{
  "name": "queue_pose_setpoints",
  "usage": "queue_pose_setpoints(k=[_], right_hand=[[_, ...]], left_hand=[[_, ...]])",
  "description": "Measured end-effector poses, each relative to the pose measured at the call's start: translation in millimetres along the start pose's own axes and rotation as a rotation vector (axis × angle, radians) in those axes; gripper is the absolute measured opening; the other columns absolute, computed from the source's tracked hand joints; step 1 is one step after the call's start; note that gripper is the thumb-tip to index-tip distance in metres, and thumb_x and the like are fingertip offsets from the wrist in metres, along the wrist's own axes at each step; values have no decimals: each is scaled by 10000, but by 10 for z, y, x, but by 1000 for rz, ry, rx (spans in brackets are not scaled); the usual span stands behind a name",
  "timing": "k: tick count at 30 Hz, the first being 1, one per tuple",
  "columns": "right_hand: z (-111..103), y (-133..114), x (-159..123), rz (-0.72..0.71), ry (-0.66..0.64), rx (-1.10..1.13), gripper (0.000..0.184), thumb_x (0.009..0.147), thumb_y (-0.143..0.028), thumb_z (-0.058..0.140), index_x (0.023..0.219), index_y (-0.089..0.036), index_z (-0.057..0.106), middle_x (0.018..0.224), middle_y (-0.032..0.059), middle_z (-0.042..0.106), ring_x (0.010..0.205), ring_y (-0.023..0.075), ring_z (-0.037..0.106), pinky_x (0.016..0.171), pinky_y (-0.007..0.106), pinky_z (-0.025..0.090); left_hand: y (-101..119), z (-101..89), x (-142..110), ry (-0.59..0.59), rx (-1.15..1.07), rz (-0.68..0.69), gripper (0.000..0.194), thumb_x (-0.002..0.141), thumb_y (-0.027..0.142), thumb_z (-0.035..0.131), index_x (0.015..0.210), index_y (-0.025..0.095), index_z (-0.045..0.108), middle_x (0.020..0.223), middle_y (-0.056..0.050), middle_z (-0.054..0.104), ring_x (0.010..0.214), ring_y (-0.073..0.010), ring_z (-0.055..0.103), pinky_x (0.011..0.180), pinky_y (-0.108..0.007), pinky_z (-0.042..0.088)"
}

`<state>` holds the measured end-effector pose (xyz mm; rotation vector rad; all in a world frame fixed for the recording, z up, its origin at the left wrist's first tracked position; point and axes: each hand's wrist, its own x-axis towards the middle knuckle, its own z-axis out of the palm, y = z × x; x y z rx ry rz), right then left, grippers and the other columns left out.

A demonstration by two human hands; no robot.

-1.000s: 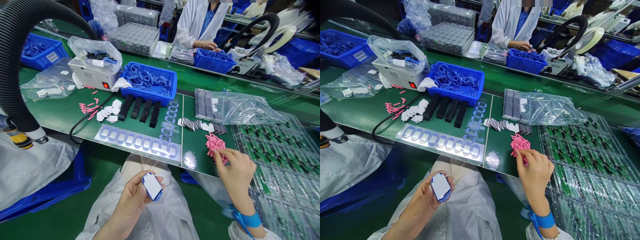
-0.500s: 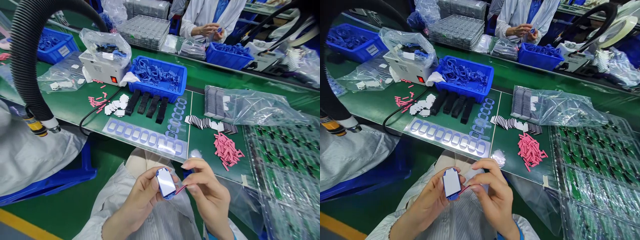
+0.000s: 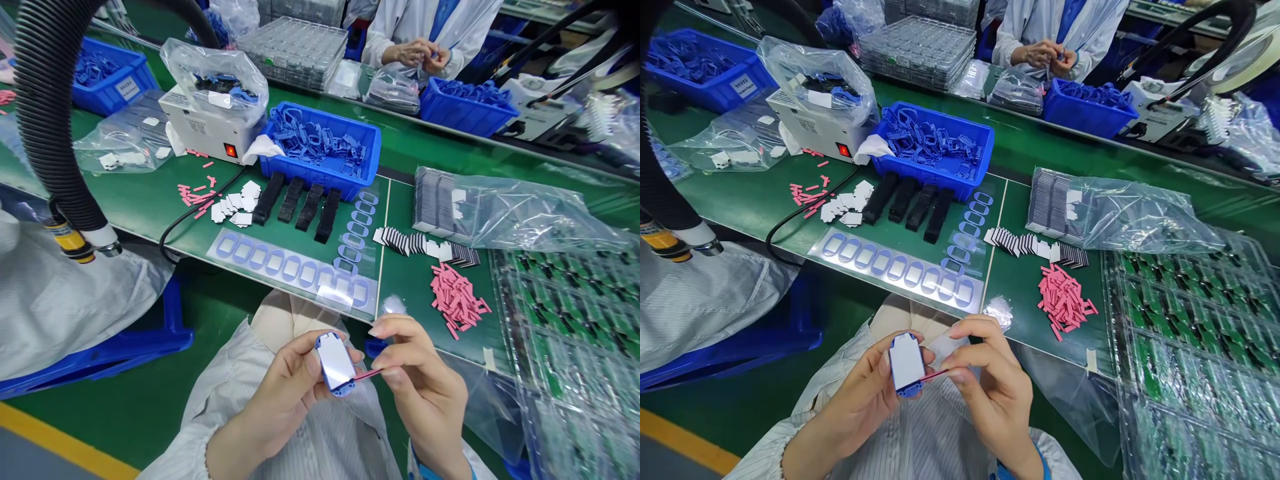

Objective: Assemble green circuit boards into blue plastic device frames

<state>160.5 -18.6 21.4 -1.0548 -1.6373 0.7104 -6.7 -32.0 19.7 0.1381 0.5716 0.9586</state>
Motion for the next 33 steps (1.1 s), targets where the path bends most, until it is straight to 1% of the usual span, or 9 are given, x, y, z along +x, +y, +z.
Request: queue_pose_setpoints(k=[4,11,16,20,22,25,29,31,33], right_hand=[[-14,14,-9,1,-12,6,136,906,-226,554,803,-219,643,929,50,607,897,190,591,739,334,508],[-3,27,-4,-35,-3,-32,126,903,-235,555,815,-223,645,886,55,619,865,213,589,718,387,505],[-3,39,-25,-189,-37,-141,107,877,-161,563,874,-208,659,946,66,637,887,227,588,723,416,489],[-20,14,-63,-337,1,-379,177,814,-119,605,930,-228,682,954,52,679,891,237,590,708,419,487],[-33,-10,-82,-409,0,-487,188,791,-118,627,922,-235,694,930,41,693,877,233,581,701,407,489],[-46,-41,-113,-450,-14,-564,203,753,-104,663,906,-233,702,918,32,698,853,225,570,698,390,496],[-4,-41,-166,-432,1,-535,262,746,-108,675,992,-196,704,946,57,701,868,234,577,709,398,499],[58,-33,-191,-336,30,-445,282,794,-173,656,1073,-202,685,1015,79,690,909,258,586,722,426,498],[140,-29,-207,-197,72,-311,291,845,-294,630,1127,-229,661,1072,96,669,938,280,592,727,457,499]], left_hand=[[-3,-1,-3,0,5,-7,278,760,371,733,980,202,752,892,-43,789,744,-106,698,663,-161,553],[-13,11,6,16,1,-19,292,743,376,746,973,197,756,857,-54,787,736,-113,700,652,-161,546],[-6,42,16,22,-7,2,274,711,364,771,941,216,763,866,-45,796,744,-115,714,666,-156,542],[0,56,3,20,-2,18,256,715,348,772,937,221,764,876,-51,802,778,-110,726,684,-139,542],[0,54,-1,21,8,33,250,720,343,770,939,223,764,884,-52,803,789,-106,728,692,-134,542],[-4,55,0,42,22,52,248,713,347,775,933,233,765,881,-40,804,782,-99,730,697,-127,541],[-3,77,1,67,42,89,270,689,352,791,930,233,765,882,-30,804,765,-100,725,696,-135,540],[-5,82,6,73,56,126,281,679,357,797,933,239,765,908,-27,801,775,-109,724,705,-149,539],[-16,71,16,85,84,167,297,670,367,802,937,243,764,923,-33,798,796,-128,725,720,-168,536]])
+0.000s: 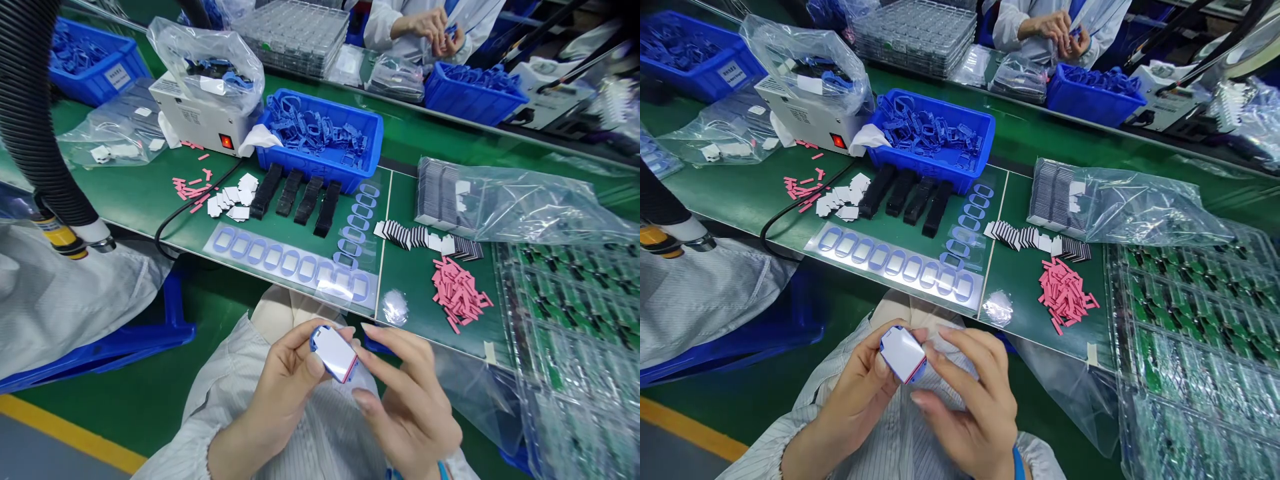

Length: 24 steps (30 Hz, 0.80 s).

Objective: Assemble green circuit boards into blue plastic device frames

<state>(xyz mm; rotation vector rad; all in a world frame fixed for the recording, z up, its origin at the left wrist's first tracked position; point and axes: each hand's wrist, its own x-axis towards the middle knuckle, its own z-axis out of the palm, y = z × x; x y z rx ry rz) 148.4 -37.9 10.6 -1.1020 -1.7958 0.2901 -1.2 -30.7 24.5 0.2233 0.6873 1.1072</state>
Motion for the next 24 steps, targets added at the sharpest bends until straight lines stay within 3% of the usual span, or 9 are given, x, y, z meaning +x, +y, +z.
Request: queue_pose_setpoints(k=[3,7,15,18,21,24], right_hand=[[111,-45,-4,152,45,139,332,835,-398,650,1128,-243,654,1063,105,665,941,290,604,737,477,503],[190,-77,22,189,77,203,307,817,-306,687,1116,-243,659,1037,99,675,948,280,609,757,464,507],[230,-58,54,142,49,285,362,843,-283,663,1200,-240,630,1063,93,666,964,258,578,765,428,503],[247,-47,55,122,19,276,373,849,-309,656,1213,-238,622,1079,94,664,968,258,573,775,432,497],[246,-22,63,61,1,267,379,860,-297,643,1228,-212,610,1068,100,671,960,259,578,770,432,484],[204,25,95,-22,-15,207,380,855,-282,650,1222,-195,609,1036,99,693,942,265,595,764,439,468]], left_hand=[[-39,-35,9,18,57,80,327,664,386,803,961,257,757,914,-38,796,834,-160,725,743,-190,531],[-85,-69,7,3,108,148,304,691,389,781,976,287,749,937,-18,789,871,-175,717,757,-198,530],[-139,-116,7,21,151,239,314,702,448,748,979,300,744,1067,-27,755,1151,-246,606,931,-275,480],[-154,-117,-4,34,165,266,315,700,467,740,968,302,748,1137,-21,729,1159,-249,593,946,-278,466],[-137,-114,-12,26,200,329,287,713,443,737,974,324,746,1060,-5,750,1162,-234,587,964,-269,451],[-59,-173,11,-16,375,435,253,774,398,695,1015,332,730,1085,-18,744,1136,-226,601,969,-293,453]])
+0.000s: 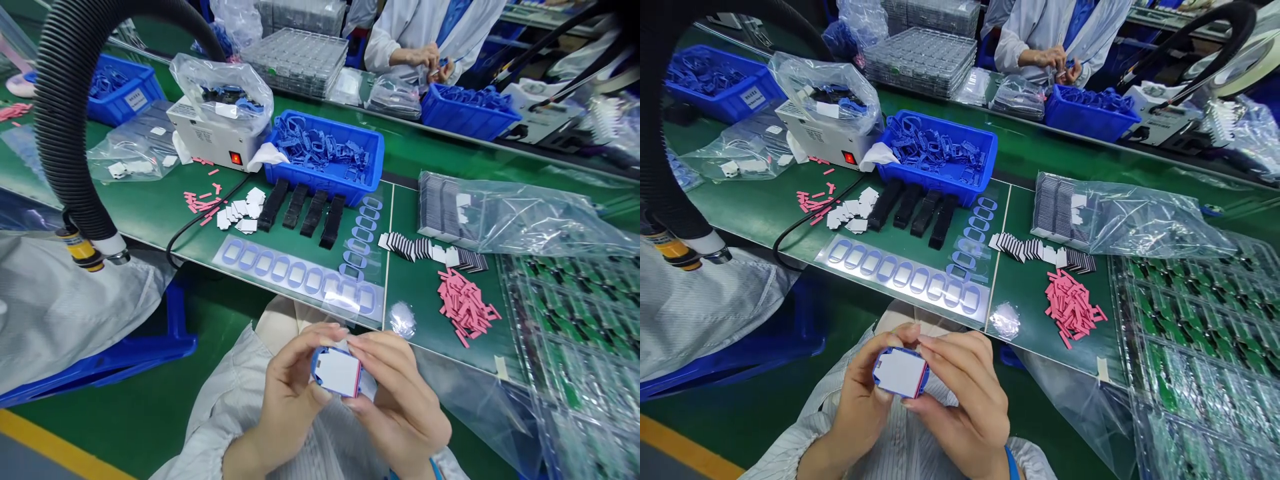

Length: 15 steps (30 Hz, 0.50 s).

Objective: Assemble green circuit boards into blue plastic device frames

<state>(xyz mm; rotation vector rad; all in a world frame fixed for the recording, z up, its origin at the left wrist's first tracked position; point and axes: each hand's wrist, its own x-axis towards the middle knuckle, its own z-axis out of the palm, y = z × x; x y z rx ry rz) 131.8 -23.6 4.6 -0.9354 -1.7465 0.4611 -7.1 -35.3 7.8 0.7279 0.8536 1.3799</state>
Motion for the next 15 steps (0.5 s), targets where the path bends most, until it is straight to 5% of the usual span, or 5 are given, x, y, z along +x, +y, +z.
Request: queue_pose_setpoints(k=[2,4,7,10,15], right_hand=[[-56,29,31,-36,-32,-60,368,843,-274,665,1198,-189,616,1014,97,708,940,270,606,769,446,464],[-116,58,61,-55,-80,-115,330,842,-280,667,1154,-182,628,988,96,721,939,270,617,779,448,460],[-186,92,89,-86,-172,-191,227,864,-297,641,1055,-174,644,923,82,735,915,251,639,802,427,431],[-211,104,96,-109,-243,-244,156,885,-308,611,967,-179,645,854,54,739,867,225,657,823,406,391],[-202,91,96,-106,-256,-273,150,902,-321,587,925,-184,644,822,34,748,812,200,679,849,392,360]], left_hand=[[30,-114,70,-77,231,208,331,848,394,611,1164,311,664,1205,-48,696,1158,-232,584,1000,-343,438],[74,-247,161,-212,563,557,432,906,400,522,1312,254,550,1312,-88,627,1215,-240,535,1029,-384,413],[177,-387,290,-430,1059,1014,369,942,366,474,1250,206,602,1228,-89,681,1191,-218,541,1003,-367,437],[307,-395,375,-608,1285,1139,230,921,272,538,1061,177,693,1037,-71,765,1029,-194,653,906,-331,522],[426,-312,437,-816,1289,1059,195,856,129,602,1028,97,687,988,-154,779,951,-232,723,822,-332,595]])
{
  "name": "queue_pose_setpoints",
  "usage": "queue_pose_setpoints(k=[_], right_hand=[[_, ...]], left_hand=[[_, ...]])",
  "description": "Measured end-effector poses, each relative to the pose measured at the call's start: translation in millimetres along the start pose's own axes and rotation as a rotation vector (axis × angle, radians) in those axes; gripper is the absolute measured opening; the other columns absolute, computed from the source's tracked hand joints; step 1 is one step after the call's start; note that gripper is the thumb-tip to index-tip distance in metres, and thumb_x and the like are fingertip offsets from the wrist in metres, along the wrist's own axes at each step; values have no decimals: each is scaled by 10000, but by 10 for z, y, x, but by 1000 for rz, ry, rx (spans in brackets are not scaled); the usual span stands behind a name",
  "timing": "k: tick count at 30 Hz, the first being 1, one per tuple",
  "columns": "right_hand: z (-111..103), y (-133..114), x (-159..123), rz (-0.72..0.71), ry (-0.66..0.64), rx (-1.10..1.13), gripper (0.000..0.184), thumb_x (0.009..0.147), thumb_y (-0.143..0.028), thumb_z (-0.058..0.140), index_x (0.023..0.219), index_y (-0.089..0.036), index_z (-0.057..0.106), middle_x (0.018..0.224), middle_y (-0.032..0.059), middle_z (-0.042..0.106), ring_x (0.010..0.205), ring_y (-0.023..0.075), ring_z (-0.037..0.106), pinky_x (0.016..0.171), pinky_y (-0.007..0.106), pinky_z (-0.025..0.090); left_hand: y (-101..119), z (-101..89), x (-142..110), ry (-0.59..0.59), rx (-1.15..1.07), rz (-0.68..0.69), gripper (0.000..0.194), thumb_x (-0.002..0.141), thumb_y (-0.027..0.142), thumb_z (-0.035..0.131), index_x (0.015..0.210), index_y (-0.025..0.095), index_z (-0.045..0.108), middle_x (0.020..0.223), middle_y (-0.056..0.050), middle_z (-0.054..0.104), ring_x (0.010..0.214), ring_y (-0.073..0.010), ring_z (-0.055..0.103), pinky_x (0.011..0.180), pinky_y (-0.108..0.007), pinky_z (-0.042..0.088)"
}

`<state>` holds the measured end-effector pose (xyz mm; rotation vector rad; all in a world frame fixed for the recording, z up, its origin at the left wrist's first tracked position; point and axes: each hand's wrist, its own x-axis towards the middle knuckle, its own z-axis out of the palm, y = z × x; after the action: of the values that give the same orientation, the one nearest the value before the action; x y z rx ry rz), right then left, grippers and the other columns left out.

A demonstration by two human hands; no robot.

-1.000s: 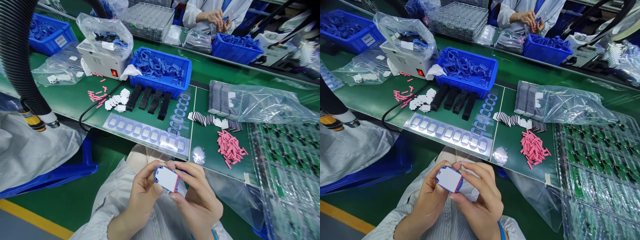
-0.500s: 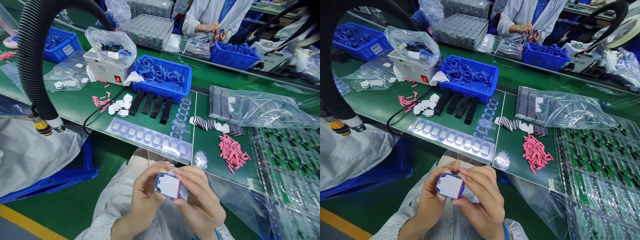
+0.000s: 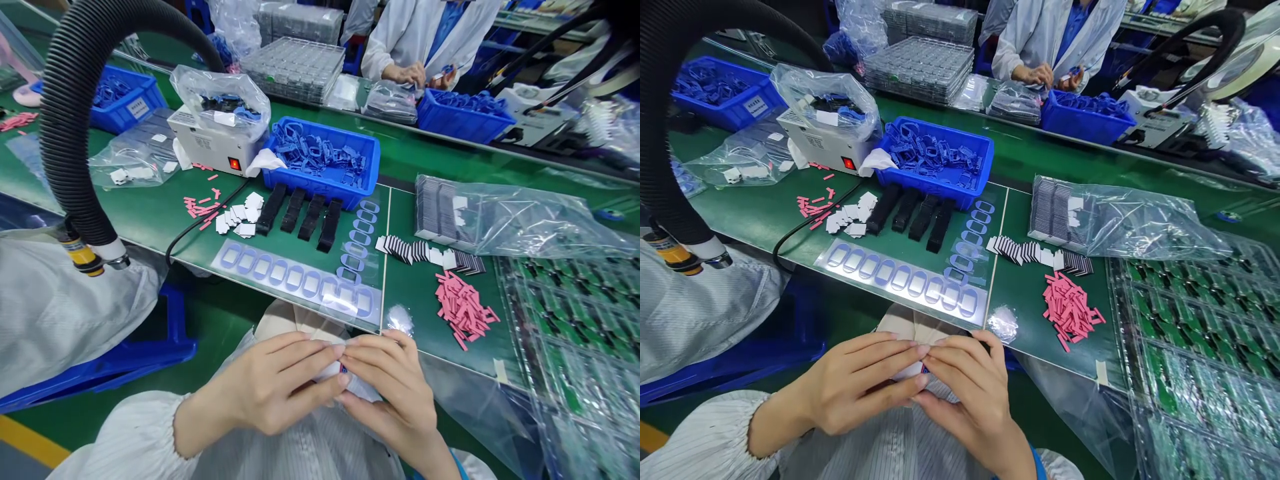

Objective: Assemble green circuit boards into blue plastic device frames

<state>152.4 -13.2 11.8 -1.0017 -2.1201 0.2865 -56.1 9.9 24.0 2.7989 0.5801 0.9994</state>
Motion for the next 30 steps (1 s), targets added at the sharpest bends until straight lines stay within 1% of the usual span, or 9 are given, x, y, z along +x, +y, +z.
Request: queue_pose_setpoints(k=[4,7,9,11,13,16,20,24,30], right_hand=[[6,-12,5,17,26,-9,133,891,-319,600,913,-197,646,813,22,754,785,194,686,851,390,364],[4,-24,-10,28,42,-11,120,888,-307,607,925,-198,644,815,19,752,777,191,680,861,397,367],[-7,-20,-34,36,34,-9,129,894,-312,602,939,-197,641,833,25,751,788,193,675,872,400,375],[-23,15,-66,42,17,3,186,903,-354,583,975,-191,634,873,47,749,826,203,671,874,402,400],[-28,90,-96,57,20,3,266,899,-392,575,1045,-173,618,950,91,740,898,223,663,857,399,437],[17,262,-120,73,50,-161,346,866,-344,634,1153,-155,591,1069,140,718,973,252,645,833,401,458],[145,467,-134,-1,57,-373,238,855,-153,641,1092,-169,637,1065,95,740,960,254,657,811,393,429],[196,486,-184,-98,84,-325,189,850,-35,588,971,-157,663,929,50,773,874,207,674,730,341,441],[105,322,-259,-155,-48,-147,141,876,-78,552,901,-150,671,886,28,769,838,164,671,691,304,480]], left_hand=[[20,38,-38,-65,-48,-25,244,869,103,557,1079,75,678,1011,-214,761,988,-268,716,861,-368,583],[58,95,-126,-76,-116,-65,427,877,85,524,1304,63,534,1079,-240,725,1061,-302,677,902,-423,556],[84,135,-171,-57,-189,-118,556,875,85,538,1411,113,394,1152,-230,689,1116,-310,642,941,-451,528],[105,177,-180,-5,-312,-232,581,856,89,588,1398,214,419,1189,-171,681,1111,-291,650,969,-437,514],[120,225,-154,82,-523,-485,469,836,126,640,1269,295,576,1163,-97,710,1051,-265,689,946,-388,540],[124,299,-92,263,-948,-1029,212,820,300,673,1021,306,741,1014,-52,778,923,-255,741,842,-346,596],[84,350,-47,453,-1360,-1437,316,742,488,704,967,277,772,947,-65,800,927,-256,739,893,-354,562],[40,348,-19,565,-1419,-1533,367,691,495,749,968,256,775,1045,-80,778,955,-253,727,953,-359,516],[101,440,-36,484,-1387,-1545,380,659,500,768,935,239,784,912,-88,804,912,-264,735,944,-394,519]])
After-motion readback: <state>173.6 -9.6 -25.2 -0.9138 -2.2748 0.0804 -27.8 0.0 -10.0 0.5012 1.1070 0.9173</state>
